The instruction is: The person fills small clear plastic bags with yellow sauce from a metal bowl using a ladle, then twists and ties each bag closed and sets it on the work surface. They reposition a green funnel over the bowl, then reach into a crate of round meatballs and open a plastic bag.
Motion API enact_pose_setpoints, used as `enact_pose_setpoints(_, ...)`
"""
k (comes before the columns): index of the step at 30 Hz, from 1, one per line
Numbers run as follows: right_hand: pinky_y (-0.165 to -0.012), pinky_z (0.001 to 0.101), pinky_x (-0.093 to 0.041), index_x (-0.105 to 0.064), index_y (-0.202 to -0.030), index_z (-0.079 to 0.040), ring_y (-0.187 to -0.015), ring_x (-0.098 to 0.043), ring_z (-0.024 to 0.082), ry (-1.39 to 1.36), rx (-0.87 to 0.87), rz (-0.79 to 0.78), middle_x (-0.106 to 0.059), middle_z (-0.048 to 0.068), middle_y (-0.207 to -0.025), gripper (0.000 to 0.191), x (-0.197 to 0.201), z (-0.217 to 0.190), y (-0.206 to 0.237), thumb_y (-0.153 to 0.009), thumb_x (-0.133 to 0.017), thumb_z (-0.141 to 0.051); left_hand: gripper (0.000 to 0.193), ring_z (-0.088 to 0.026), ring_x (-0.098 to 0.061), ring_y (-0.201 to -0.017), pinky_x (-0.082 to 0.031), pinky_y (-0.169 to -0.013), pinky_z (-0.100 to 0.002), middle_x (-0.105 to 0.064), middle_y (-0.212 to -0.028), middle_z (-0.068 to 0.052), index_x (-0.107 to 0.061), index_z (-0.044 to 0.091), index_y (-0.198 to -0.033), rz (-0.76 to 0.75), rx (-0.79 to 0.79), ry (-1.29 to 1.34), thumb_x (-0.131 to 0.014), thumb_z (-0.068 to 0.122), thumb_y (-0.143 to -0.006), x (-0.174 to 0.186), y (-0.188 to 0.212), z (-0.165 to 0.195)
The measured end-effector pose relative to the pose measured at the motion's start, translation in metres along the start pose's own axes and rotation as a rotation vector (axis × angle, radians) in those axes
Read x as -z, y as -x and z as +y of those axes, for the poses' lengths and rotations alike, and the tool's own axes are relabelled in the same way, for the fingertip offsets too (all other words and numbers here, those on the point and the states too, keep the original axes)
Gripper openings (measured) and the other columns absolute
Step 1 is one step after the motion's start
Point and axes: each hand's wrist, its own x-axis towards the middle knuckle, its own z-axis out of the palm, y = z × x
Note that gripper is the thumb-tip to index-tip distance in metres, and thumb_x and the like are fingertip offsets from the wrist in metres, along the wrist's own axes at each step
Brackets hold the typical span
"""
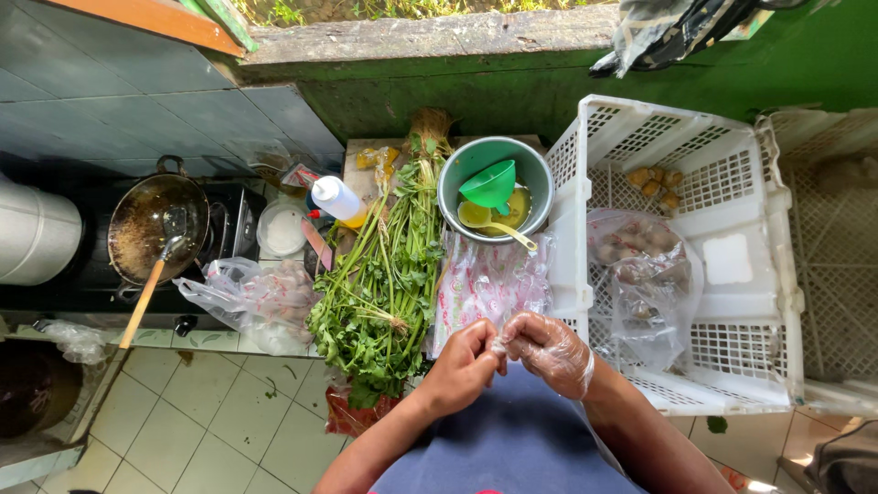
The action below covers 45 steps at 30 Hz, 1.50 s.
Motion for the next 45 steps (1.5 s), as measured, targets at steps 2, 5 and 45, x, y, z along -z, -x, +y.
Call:
enact_pose_setpoints(2, -0.066, 0.0237, -0.046, -0.061, -0.104, -0.009, -0.074, -0.053, 0.008, 0.011, 0.166, -0.013, -0.063, 0.001, -0.086, 0.005, -0.003, 0.000, -0.002, -0.100, -0.059, -0.006, 0.004, -0.007, -0.056, -0.063, -0.047, -0.056, -0.026, -0.066, -0.080, -0.002, -0.052, 0.005, -0.089, 0.085, 0.014, 0.066, -0.055, 0.005, -0.092, -0.003, -0.006, -0.001)
enact_pose_setpoints(5, -0.074, 0.0249, -0.051, -0.062, -0.104, -0.008, -0.080, -0.057, 0.009, 0.242, 0.253, 0.091, -0.064, 0.001, -0.089, 0.006, -0.007, 0.001, -0.003, -0.100, -0.061, -0.005, 0.005, -0.012, -0.056, -0.061, -0.047, -0.054, -0.028, -0.064, -0.078, -0.006, -0.058, 0.002, -0.090, 0.310, -0.227, -0.209, -0.062, 0.005, -0.093, -0.009, -0.008, 0.000)
enact_pose_setpoints(45, -0.078, 0.0311, -0.055, -0.062, -0.101, -0.006, -0.085, -0.066, 0.015, -0.750, -0.122, 0.312, -0.068, 0.003, -0.092, 0.016, -0.207, 0.030, -0.081, -0.092, -0.057, -0.017, 0.010, -0.038, -0.067, -0.081, -0.053, -0.069, -0.046, -0.067, -0.091, -0.017, -0.067, 0.002, -0.099, 0.193, -0.524, -0.668, -0.062, 0.009, -0.095, 0.178, 0.084, 0.022)
